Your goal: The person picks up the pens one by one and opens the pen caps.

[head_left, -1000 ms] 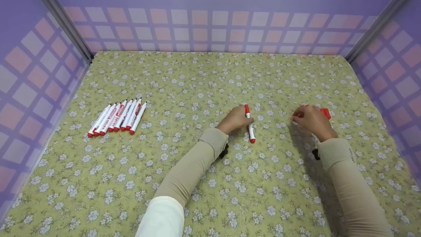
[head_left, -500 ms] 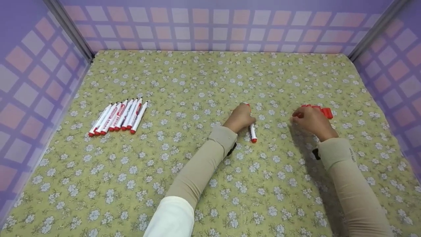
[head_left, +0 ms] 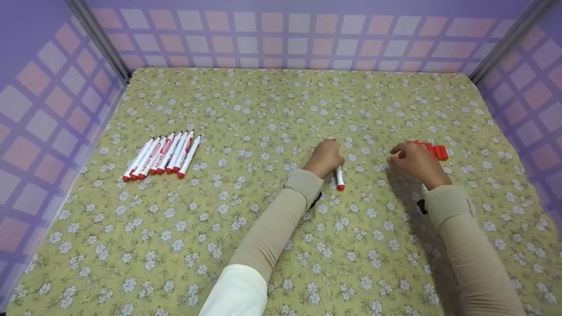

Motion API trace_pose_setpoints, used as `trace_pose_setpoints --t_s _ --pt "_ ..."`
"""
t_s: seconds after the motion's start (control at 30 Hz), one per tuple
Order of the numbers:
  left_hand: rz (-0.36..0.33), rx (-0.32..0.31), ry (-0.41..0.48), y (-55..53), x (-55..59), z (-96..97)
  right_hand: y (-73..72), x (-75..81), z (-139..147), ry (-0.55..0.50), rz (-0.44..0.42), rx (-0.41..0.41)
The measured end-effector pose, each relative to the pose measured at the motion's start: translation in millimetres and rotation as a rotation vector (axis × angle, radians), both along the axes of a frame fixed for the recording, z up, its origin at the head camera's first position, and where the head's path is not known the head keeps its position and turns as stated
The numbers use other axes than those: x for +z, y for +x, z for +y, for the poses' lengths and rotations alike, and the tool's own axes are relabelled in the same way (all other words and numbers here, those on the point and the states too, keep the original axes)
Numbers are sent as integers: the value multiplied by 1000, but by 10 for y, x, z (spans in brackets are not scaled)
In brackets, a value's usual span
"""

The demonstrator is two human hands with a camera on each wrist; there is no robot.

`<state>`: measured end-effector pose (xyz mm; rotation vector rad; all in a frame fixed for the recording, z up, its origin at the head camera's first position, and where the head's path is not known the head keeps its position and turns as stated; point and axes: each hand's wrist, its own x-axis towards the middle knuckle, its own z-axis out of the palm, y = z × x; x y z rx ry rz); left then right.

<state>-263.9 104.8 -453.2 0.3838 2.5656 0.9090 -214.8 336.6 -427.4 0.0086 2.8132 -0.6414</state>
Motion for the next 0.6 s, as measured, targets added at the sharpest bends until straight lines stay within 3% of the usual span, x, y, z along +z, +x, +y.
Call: trace_pose_setpoints --t_s 0.33,0.6 --pt "51 -28 -77 23 16 35 -9 -2 -36 1 -46 6" --pt "-127 20 -2 -47 8 -3 -23 37 -94 -8 -87 46"
